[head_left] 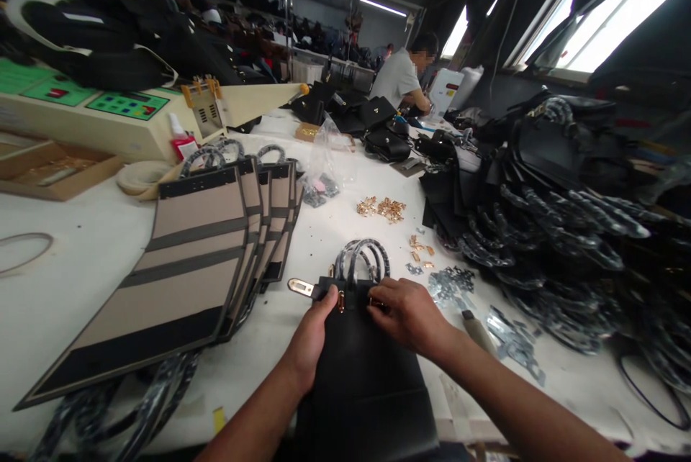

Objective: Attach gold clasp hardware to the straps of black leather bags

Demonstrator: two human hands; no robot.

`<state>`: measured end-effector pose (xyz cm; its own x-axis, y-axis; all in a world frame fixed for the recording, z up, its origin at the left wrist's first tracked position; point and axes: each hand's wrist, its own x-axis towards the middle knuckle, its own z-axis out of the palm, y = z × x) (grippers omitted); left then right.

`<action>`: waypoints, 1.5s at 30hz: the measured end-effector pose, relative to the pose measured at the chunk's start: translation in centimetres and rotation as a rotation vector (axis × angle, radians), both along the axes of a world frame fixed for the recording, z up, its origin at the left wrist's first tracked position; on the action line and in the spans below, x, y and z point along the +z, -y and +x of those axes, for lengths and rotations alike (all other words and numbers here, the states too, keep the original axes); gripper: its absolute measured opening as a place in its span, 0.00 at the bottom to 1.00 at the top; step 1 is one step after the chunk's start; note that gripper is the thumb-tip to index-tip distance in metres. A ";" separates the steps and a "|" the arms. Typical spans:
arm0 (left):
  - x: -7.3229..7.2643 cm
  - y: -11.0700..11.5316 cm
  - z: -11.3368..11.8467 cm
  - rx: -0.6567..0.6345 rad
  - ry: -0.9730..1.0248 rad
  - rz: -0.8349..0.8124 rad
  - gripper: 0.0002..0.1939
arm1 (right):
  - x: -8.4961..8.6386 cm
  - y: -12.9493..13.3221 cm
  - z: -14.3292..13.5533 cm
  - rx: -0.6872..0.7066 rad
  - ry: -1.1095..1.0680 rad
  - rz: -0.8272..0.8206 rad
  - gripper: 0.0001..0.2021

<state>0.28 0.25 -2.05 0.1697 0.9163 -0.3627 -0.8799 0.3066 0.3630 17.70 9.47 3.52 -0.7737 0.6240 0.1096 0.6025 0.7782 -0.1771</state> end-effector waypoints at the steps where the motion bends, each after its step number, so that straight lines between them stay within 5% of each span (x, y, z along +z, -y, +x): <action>1: 0.1 0.0 0.0 -0.012 0.014 -0.001 0.28 | 0.0 0.0 0.1 0.004 0.001 -0.013 0.05; 7: 0.8 0.0 0.1 -0.027 0.051 0.036 0.29 | -0.4 0.5 1.0 -0.007 -0.125 -0.073 0.11; 22: -0.2 -0.6 -0.4 -0.157 0.192 -0.051 0.33 | -1.5 -0.2 0.9 0.001 -0.232 -0.101 0.02; 33: -0.6 -0.9 -0.4 0.047 -0.035 -0.036 0.28 | -2.1 -0.4 0.4 -0.083 -0.232 -0.098 0.06; 41: -1.4 -0.7 -0.3 0.075 -0.118 0.020 0.26 | -1.5 -0.4 0.0 -0.025 -0.111 -0.056 0.05; 45: -1.0 -0.6 -0.3 0.018 0.001 -0.044 0.28 | -1.7 -0.2 0.5 0.005 -0.155 -0.046 0.06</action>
<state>-0.05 0.86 -3.02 0.1538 0.9025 -0.4022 -0.8860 0.3062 0.3483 18.15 9.69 1.85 -0.7529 0.6272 0.1996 0.5613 0.7702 -0.3030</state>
